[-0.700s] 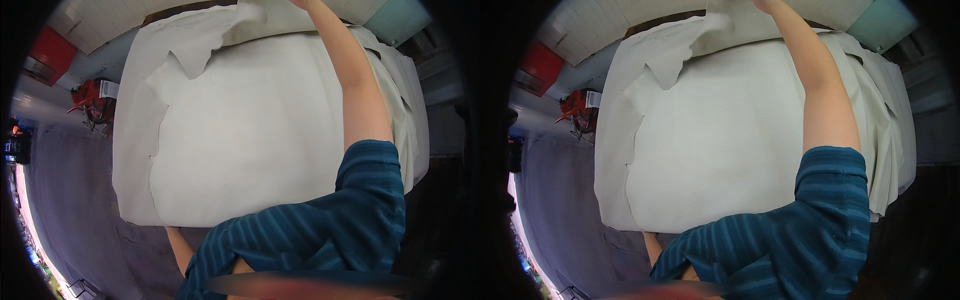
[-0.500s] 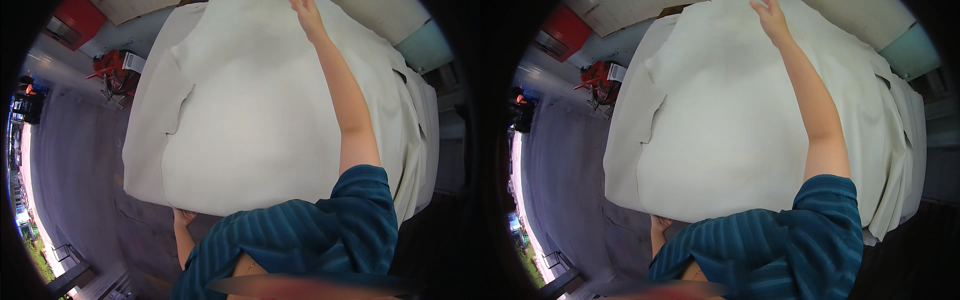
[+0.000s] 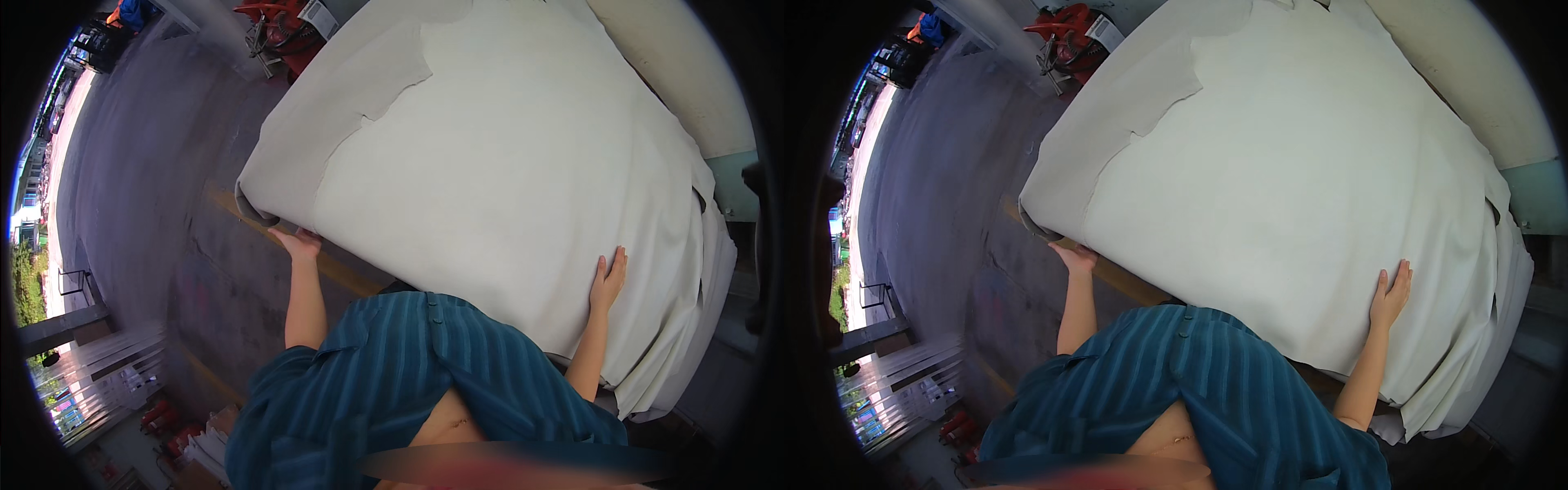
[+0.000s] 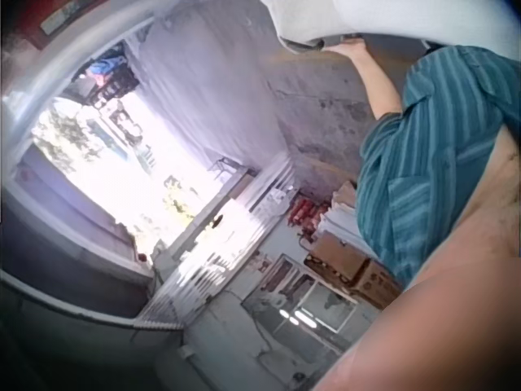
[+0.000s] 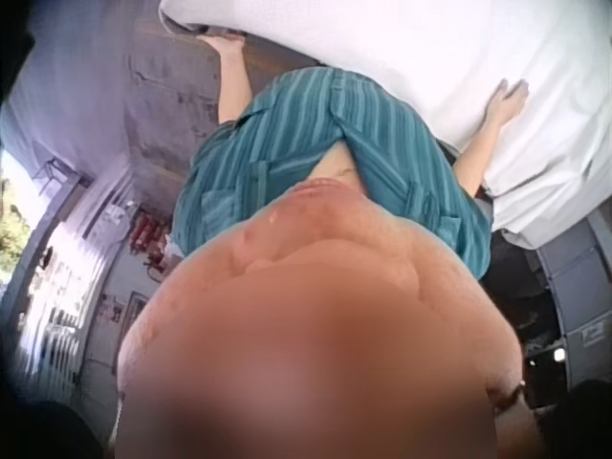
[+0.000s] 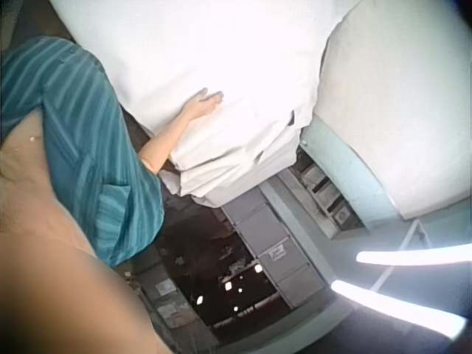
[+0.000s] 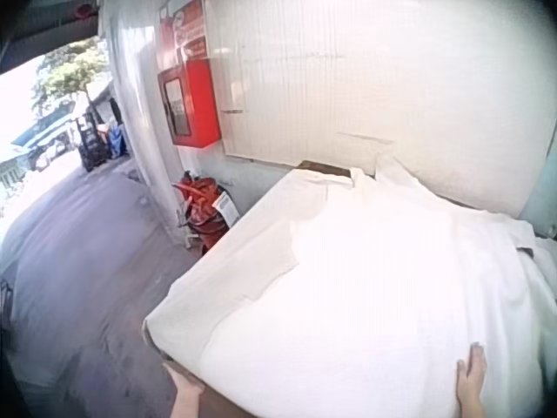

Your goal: The person spreads a large white fabric on a worktable, writes on a notepad, then uses green-handled scissors to cut the fabric into several rectangular pieces. The cut pieces are placed on the table.

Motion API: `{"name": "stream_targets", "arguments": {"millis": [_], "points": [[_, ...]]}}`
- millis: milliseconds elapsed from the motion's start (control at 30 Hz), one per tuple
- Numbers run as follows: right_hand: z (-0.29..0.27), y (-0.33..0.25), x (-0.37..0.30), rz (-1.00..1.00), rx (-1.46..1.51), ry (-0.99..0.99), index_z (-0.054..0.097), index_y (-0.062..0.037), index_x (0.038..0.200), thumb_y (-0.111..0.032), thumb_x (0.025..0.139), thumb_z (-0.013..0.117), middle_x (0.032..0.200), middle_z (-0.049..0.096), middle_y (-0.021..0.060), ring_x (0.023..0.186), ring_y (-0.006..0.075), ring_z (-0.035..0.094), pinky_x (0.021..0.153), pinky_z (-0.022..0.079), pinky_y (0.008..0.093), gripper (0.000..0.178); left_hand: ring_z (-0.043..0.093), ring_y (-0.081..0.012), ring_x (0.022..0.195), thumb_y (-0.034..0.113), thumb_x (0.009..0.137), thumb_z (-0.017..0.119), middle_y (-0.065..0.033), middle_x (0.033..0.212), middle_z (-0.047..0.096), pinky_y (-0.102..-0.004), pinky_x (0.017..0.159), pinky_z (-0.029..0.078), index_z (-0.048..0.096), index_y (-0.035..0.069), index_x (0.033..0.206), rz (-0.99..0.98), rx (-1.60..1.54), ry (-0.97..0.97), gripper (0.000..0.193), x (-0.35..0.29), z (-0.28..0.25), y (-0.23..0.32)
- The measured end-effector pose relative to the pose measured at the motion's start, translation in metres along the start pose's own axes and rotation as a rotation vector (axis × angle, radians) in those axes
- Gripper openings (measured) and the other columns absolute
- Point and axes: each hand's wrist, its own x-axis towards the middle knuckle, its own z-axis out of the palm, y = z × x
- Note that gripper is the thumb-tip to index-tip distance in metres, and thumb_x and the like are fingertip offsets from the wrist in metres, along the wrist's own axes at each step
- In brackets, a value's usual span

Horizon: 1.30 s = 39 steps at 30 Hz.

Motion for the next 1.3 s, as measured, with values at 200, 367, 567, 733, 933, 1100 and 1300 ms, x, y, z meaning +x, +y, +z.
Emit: {"name": "stream_targets", "arguments": {"millis": [200, 367, 567, 733, 933, 1100, 1300], "points": [[0.013, 0.017, -0.011, -0.010, -0.059, 0.020, 0.050, -0.0103, 0.145, -0.032, 0.100, 0.055, 0.153, 0.046, 0.0112, 0.146, 0.0320, 0.034, 0.118, 0.027, 0.0445, 0.050, 0.033, -0.0250, 0.144, 0.043, 0.104, 0.045, -0.0099, 0.156, 0.035, -0.0419, 0.116, 0.030, 0.025, 0.007, 0.154, 0.381, 0.472, -0.089, 0.064, 0.010, -0.004, -0.005], [0.012, 0.015, -0.008, 0.011, -0.016, 0.038, 0.053, -0.0102, 0.143, -0.032, 0.100, 0.056, 0.152, 0.047, 0.0111, 0.144, 0.0321, 0.037, 0.117, 0.029, 0.0447, 0.047, 0.022, -0.0336, 0.149, 0.018, 0.068, 0.089, -0.0217, 0.161, 0.014, -0.0390, 0.121, 0.021, -0.009, 0.003, 0.155, 0.739, 1.313, -0.396, 0.133, -0.011, -0.043, -0.031], [0.013, 0.017, -0.011, -0.024, -0.038, 0.066, 0.053, -0.0099, 0.142, -0.032, 0.100, 0.056, 0.151, 0.047, 0.0109, 0.144, 0.0318, 0.037, 0.117, 0.029, 0.0435, 0.047, 0.015, -0.0333, 0.151, 0.023, 0.061, 0.093, -0.0238, 0.162, 0.009, -0.0395, 0.121, 0.023, -0.020, 0.003, 0.152, 0.365, 1.271, -0.606, 0.147, -0.030, -0.023, -0.027], [0.014, 0.018, -0.012, 0.008, -0.057, 0.055, 0.052, -0.0100, 0.143, -0.033, 0.100, 0.055, 0.151, 0.048, 0.0108, 0.144, 0.0311, 0.037, 0.117, 0.029, 0.0430, 0.049, 0.023, -0.0304, 0.149, 0.011, 0.067, 0.085, -0.0193, 0.161, 0.020, -0.0384, 0.119, 0.027, 0.005, 0.004, 0.156, 0.009, 1.097, -0.632, 0.120, -0.037, -0.012, -0.016], [0.012, 0.016, -0.011, 0.021, -0.061, 0.043, 0.051, -0.0114, 0.144, -0.034, 0.100, 0.056, 0.152, 0.047, 0.0096, 0.145, 0.0299, 0.036, 0.117, 0.028, 0.0443, 0.050, 0.052, -0.0273, 0.129, -0.001, 0.085, 0.059, -0.0170, 0.138, 0.056, -0.0353, 0.105, 0.041, 0.048, -0.003, 0.137, 0.640, 1.223, -0.460, 0.053, -0.027, -0.016, -0.002], [0.006, 0.011, -0.014, 0.078, -0.089, 0.020, 0.048, -0.0136, 0.147, -0.036, 0.100, 0.055, 0.154, 0.044, 0.0065, 0.147, 0.0275, 0.032, 0.119, 0.024, 0.0440, 0.053, 0.064, -0.0388, 0.092, -0.001, 0.090, 0.047, -0.0239, 0.098, 0.067, -0.0408, 0.083, 0.047, 0.062, -0.003, 0.106, 1.081, 1.218, -0.011, 0.022, -0.045, -0.024, 0.026], [-0.001, -0.001, -0.019, 0.123, -0.086, -0.005, 0.045, -0.0146, 0.149, -0.048, 0.098, 0.054, 0.158, 0.039, 0.0075, 0.150, 0.0270, 0.026, 0.122, 0.017, 0.0441, 0.061, 0.066, -0.0288, 0.097, 0.015, 0.092, 0.045, -0.0074, 0.102, 0.072, -0.0473, 0.088, 0.043, 0.065, 0.010, 0.108, 1.816, 1.657, 0.718, 0.027, -0.048, 0.045, 0.256]]}}
